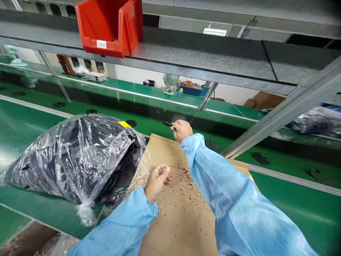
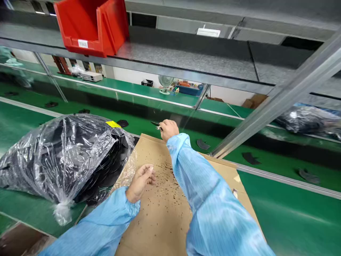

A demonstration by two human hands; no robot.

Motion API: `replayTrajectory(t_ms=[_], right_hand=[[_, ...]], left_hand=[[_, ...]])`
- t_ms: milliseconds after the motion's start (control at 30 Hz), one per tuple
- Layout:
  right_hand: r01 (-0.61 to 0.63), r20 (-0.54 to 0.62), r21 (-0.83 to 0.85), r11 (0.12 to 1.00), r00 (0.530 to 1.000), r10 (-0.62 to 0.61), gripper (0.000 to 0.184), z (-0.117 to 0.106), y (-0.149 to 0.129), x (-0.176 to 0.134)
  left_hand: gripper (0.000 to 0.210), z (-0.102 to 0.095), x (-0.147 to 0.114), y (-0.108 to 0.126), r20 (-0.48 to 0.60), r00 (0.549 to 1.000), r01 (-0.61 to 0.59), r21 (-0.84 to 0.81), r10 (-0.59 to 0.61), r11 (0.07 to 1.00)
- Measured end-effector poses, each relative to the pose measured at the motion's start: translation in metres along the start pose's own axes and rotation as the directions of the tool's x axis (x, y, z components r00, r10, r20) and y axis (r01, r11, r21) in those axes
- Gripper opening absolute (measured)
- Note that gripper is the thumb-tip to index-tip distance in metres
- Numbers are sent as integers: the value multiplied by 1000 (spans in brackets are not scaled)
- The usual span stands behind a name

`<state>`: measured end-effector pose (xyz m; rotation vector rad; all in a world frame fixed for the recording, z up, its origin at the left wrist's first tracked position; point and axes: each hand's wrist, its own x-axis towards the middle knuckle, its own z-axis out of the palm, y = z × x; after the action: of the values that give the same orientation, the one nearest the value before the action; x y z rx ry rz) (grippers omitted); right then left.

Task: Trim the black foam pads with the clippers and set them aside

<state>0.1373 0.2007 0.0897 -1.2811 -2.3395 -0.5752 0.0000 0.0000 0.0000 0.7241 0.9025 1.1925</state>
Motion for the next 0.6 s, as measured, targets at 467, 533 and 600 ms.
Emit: replayTrajectory(t_ms=[467, 533, 600], right_hand=[[-389, 371, -175, 904, 825, 427, 30, 9, -14, 39], [-450, 424, -209, 868, 758, 495, 27, 11, -8, 48], [-508, 474, -216, 834, 692, 545, 26, 16, -2, 58]], left_hand=[[41, 5, 3, -1, 34, 999, 12, -1, -12, 1000], [41, 4, 3, 0, 42, 999, 20, 6, -20, 1000], [42, 4, 3, 0, 48, 999, 25, 10, -25, 1000]])
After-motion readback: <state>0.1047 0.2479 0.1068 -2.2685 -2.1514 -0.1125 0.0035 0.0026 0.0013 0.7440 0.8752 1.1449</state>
